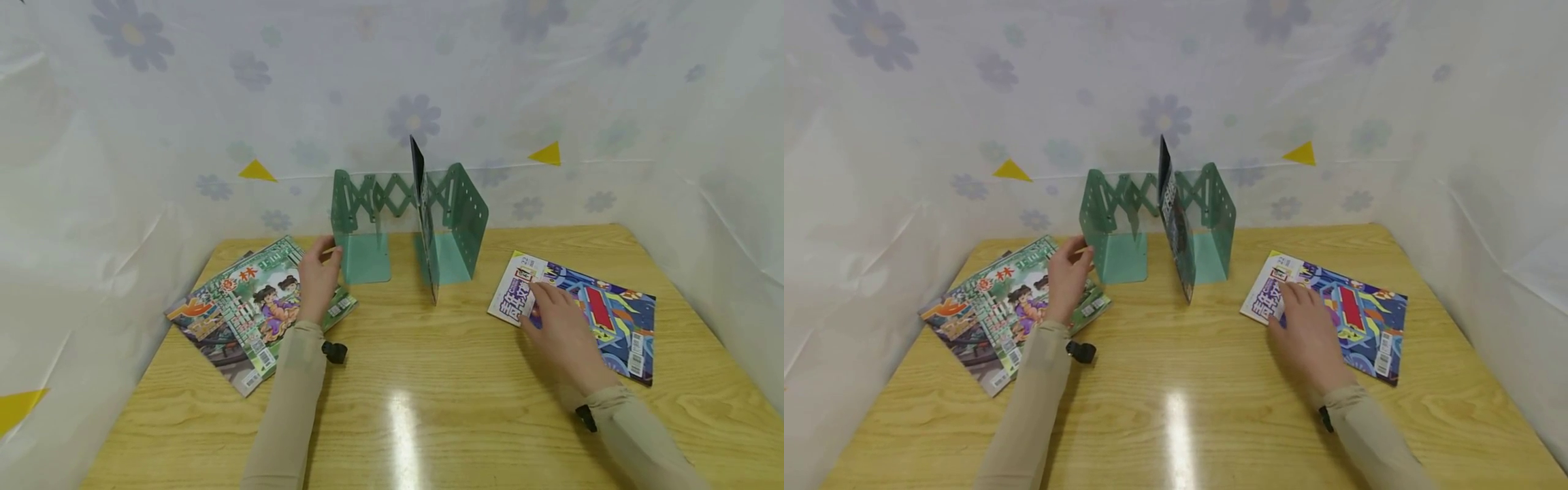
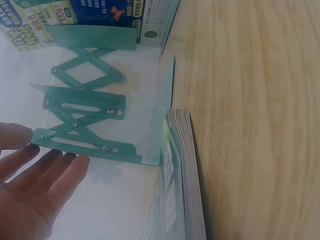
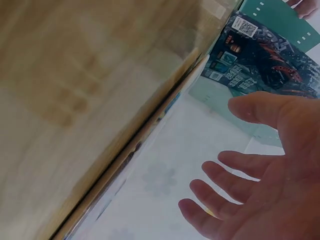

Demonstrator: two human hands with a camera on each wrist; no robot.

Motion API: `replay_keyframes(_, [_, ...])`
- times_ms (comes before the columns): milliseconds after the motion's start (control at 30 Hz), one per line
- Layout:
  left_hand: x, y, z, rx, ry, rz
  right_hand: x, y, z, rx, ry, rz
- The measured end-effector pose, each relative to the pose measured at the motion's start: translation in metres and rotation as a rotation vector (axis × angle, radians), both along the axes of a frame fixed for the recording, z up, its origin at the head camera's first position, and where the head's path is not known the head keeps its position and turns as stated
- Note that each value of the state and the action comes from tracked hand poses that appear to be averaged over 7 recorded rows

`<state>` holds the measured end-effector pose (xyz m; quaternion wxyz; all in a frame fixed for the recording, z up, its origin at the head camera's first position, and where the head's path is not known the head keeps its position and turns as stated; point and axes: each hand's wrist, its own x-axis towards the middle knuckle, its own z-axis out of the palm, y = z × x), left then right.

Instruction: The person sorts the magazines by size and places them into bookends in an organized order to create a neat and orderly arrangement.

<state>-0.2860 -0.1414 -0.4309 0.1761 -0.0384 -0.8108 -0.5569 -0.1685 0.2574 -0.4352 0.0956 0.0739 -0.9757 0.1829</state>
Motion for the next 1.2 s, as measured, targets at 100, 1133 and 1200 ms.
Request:
replay_keyframes(100, [0.000,0.000,-0.001,0.002,0.003,-0.001,0.003,0.006,-0.002,0.022,-0.018,0.004])
replay_keyframes(1133, [0.003,-0.001,0.000,0.027,0.009,-0.022,0.007,0.037,-0.012,0.185,-0.215,0.010])
replay_keyframes(1200, [0.002,0.000,0.001,0.023,0.012,-0.023,0.008,0.037,-0.012,0.191,-0.214,0.017])
